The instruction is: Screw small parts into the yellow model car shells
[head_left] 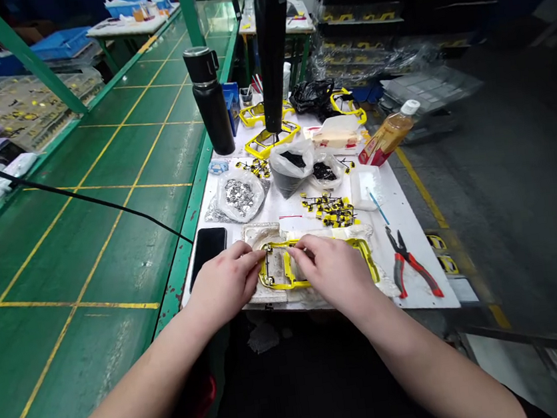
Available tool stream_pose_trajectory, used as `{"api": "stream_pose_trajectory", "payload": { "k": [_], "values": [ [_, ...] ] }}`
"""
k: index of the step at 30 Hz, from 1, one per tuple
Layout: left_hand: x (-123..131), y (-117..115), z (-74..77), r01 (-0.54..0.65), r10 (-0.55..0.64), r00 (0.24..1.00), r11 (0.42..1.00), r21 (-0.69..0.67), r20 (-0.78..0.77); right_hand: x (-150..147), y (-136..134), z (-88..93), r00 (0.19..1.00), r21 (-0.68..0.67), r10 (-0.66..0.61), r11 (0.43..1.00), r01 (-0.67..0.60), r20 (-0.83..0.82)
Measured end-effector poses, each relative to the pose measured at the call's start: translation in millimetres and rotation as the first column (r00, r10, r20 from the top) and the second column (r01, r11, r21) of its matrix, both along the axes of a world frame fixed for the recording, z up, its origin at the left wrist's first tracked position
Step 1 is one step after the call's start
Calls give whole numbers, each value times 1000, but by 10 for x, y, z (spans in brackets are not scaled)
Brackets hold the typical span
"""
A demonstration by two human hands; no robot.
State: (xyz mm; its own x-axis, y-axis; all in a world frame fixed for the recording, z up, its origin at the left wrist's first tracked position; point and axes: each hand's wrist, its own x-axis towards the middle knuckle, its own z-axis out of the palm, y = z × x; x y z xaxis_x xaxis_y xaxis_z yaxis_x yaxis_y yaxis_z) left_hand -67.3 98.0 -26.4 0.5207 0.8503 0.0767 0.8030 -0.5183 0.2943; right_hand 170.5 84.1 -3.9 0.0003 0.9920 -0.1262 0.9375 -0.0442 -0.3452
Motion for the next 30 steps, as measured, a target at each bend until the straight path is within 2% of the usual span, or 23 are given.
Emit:
{"api": "stream_pose_trajectory", "payload": {
  "k": [5, 7, 9, 13, 17, 22, 30],
  "values": [
    [25, 142, 169, 36, -40, 998, 995, -92, -44, 252, -163, 105, 998, 29, -17, 999, 19, -64],
    [39, 328, 227, 22, -27, 999, 991, -134, -34, 364, -251, 119, 994, 49, -29, 998, 34, -107],
    [58, 590, 240, -36, 31, 999, 993, -116, -39, 463, -337, 120, 988, 67, -30, 997, 41, -154],
    [103, 1182, 133, -210, 203, 970, 977, -34, -134, 576, -472, 118, 969, 104, -27, 993, 54, -245],
    [166, 1573, 1, -252, 233, 937, 967, -40, -259, 611, -570, 115, 954, 98, -24, 994, 56, -297],
    [219, 1679, -41, -224, 198, 922, 974, -43, -333, 715, -671, 53, 946, 50, -65, 995, 85, -318],
    [139, 1692, -84, -192, 163, 931, 980, -58, -326, 737, -705, -5, 933, 28, -61, 997, 76, -355]
  ]
}}
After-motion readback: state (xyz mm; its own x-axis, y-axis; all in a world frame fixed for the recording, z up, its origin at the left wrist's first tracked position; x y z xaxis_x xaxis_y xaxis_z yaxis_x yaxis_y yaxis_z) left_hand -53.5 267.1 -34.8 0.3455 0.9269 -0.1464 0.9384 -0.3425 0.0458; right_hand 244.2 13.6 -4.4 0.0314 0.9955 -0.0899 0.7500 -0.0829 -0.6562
